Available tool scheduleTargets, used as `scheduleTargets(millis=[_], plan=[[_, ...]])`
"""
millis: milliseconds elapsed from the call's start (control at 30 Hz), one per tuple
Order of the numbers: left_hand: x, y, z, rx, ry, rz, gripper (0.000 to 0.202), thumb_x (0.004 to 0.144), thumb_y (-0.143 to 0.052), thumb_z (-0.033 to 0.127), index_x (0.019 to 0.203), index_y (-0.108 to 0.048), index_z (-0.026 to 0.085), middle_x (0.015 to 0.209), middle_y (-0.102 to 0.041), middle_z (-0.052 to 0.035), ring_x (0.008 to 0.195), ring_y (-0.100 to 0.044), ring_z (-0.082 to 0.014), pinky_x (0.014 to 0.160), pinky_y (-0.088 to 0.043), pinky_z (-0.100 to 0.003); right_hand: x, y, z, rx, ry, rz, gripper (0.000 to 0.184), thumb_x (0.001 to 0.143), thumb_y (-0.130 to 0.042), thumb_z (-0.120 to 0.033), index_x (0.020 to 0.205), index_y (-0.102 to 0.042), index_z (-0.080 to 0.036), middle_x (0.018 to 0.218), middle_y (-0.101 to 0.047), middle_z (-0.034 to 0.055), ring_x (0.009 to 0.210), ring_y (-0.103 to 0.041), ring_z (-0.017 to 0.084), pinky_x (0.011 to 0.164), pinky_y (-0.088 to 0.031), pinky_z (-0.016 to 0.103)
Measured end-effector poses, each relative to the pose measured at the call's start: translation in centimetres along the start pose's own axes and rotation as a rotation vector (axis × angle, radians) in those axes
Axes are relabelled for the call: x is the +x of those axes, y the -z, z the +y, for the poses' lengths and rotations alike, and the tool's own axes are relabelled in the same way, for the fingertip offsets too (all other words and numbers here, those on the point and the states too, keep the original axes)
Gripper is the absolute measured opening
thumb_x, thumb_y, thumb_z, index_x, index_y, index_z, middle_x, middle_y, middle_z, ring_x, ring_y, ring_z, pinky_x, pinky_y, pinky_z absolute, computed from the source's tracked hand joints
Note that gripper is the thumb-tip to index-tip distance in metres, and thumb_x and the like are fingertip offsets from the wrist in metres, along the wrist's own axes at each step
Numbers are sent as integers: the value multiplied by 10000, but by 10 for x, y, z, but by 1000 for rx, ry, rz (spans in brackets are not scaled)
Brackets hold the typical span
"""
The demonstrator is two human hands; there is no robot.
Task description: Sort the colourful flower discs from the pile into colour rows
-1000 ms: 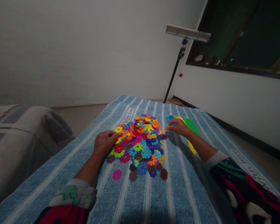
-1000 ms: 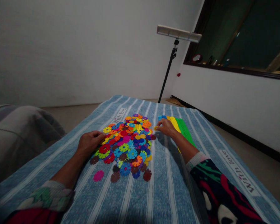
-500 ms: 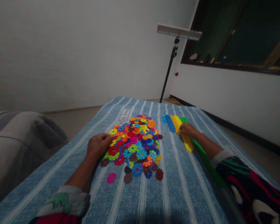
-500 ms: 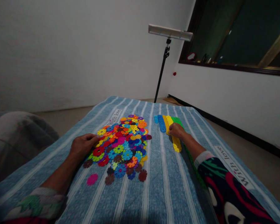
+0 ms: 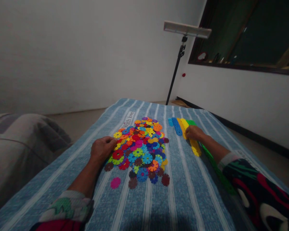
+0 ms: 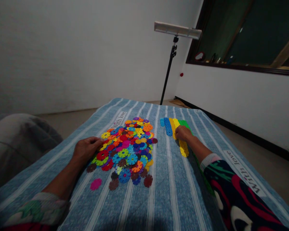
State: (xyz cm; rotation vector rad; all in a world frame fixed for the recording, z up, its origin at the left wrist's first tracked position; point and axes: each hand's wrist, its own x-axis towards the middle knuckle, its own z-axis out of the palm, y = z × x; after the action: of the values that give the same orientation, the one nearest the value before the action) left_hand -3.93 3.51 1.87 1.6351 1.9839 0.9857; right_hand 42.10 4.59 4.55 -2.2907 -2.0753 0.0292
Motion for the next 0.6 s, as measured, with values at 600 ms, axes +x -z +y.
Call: scheduleTargets(millis=[600], plan=[[0,2,3,15,-5,-14,334,665,-553,480,730,-739,209,628,-722,-17,684,-667,-225,596,-439,-273,-10,-1,1,-76,46,14,227,731,-703,-184,939,-789,-221,1052,-726,73,1021,-642,245,785,-469,266]])
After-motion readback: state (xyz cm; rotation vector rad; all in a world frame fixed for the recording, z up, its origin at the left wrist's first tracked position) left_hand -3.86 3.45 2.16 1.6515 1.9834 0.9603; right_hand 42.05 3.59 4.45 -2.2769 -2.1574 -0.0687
